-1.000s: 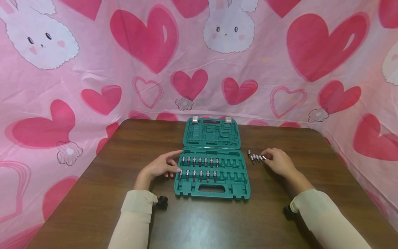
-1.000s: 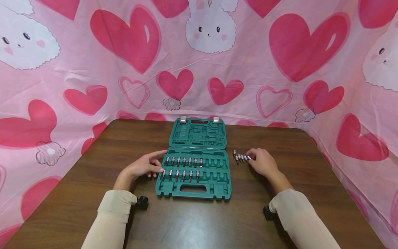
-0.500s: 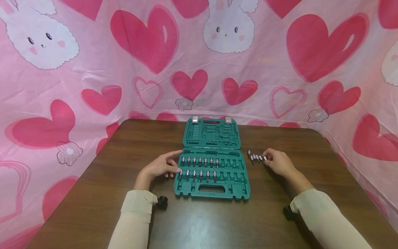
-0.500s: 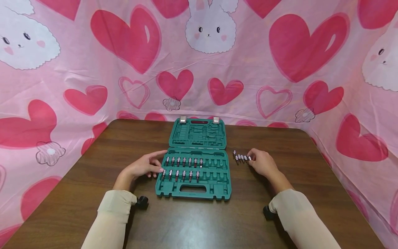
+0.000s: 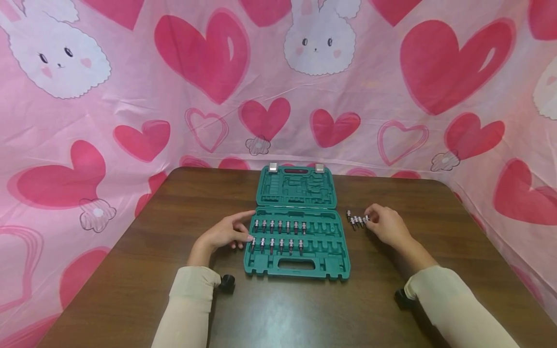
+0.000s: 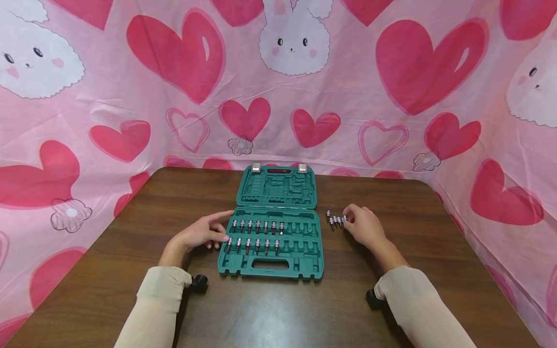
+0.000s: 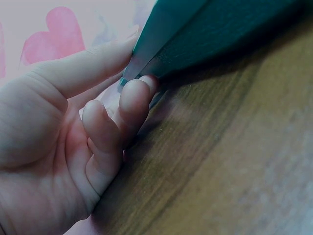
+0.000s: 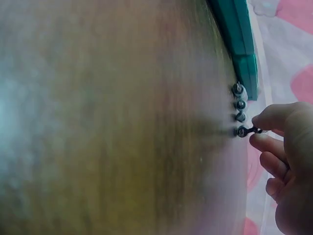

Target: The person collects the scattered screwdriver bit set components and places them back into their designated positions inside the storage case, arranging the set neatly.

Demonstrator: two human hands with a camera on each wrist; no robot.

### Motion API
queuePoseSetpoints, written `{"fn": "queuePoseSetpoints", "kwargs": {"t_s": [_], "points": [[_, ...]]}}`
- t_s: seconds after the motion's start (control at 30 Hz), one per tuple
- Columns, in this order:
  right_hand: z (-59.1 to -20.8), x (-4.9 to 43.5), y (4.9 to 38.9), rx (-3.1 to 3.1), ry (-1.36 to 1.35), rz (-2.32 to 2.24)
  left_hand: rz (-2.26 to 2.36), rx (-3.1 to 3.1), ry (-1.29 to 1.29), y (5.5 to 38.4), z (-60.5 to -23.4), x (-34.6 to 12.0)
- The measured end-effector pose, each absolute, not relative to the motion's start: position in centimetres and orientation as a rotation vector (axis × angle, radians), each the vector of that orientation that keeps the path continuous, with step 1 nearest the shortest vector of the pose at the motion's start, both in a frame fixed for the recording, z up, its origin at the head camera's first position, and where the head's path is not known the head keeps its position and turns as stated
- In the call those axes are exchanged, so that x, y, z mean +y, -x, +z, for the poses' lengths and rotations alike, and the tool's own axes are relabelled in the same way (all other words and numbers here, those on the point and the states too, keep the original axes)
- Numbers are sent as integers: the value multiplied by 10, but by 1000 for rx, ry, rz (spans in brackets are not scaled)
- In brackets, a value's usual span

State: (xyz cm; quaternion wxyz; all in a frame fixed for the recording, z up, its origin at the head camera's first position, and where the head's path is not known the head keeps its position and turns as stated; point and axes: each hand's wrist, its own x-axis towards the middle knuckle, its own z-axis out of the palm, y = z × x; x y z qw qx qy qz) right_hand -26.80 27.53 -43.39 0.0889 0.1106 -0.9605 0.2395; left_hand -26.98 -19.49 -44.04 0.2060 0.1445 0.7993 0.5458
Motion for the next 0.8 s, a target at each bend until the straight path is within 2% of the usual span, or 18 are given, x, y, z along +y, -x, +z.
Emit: {"fn": "queuePoseSetpoints", "kwargs": {"t_s": [0.8], "points": [[-427,241,259,-2794,-416,756,1516,2243,-392,268,-439,-194]]}}
